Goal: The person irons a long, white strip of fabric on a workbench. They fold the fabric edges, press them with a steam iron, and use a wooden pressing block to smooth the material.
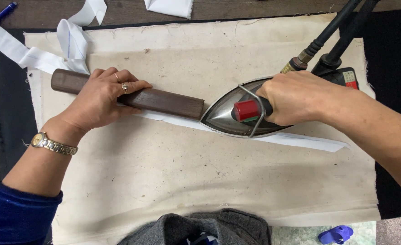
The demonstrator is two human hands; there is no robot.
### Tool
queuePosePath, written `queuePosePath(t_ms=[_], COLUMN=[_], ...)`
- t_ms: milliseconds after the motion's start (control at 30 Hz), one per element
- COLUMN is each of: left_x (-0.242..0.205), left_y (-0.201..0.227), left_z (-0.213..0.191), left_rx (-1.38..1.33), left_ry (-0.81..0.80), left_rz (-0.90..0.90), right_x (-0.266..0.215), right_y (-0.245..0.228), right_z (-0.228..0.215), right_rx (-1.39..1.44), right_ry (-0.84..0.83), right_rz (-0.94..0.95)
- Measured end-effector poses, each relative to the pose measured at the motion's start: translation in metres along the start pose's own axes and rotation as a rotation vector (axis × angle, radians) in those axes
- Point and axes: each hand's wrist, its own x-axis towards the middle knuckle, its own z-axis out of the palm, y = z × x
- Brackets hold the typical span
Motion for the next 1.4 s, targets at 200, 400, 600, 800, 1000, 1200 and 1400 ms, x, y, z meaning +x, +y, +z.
queuePosePath(t_ms=[200, 400, 600, 800, 1000, 1200, 1400], left_x=[0.008, 0.017, 0.025, 0.035, 0.048, 0.060, 0.071], left_y=[0.015, 0.029, 0.045, 0.060, 0.078, 0.097, 0.113], left_z=[0.004, 0.010, 0.021, 0.029, 0.035, 0.045, 0.054], left_rx=[0.014, 0.018, 0.014, 0.018, -0.005, -0.011, -0.023], left_ry=[-0.009, 0.001, 0.017, 0.022, -0.015, -0.021, -0.020], left_rz=[0.015, 0.034, 0.021, 0.032, 0.021, 0.026, 0.015], right_x=[-0.003, -0.004, -0.010, -0.015, -0.018, -0.019, -0.026], right_y=[0.011, 0.029, 0.044, 0.058, 0.079, 0.106, 0.127], right_z=[0.005, 0.015, 0.020, 0.028, 0.039, 0.052, 0.062], right_rx=[-0.042, -0.067, -0.077, -0.131, -0.122, -0.190, -0.163], right_ry=[-0.021, -0.025, -0.050, -0.064, -0.099, -0.087, -0.088], right_rz=[0.024, 0.034, 0.058, 0.106, 0.131, 0.156, 0.184])
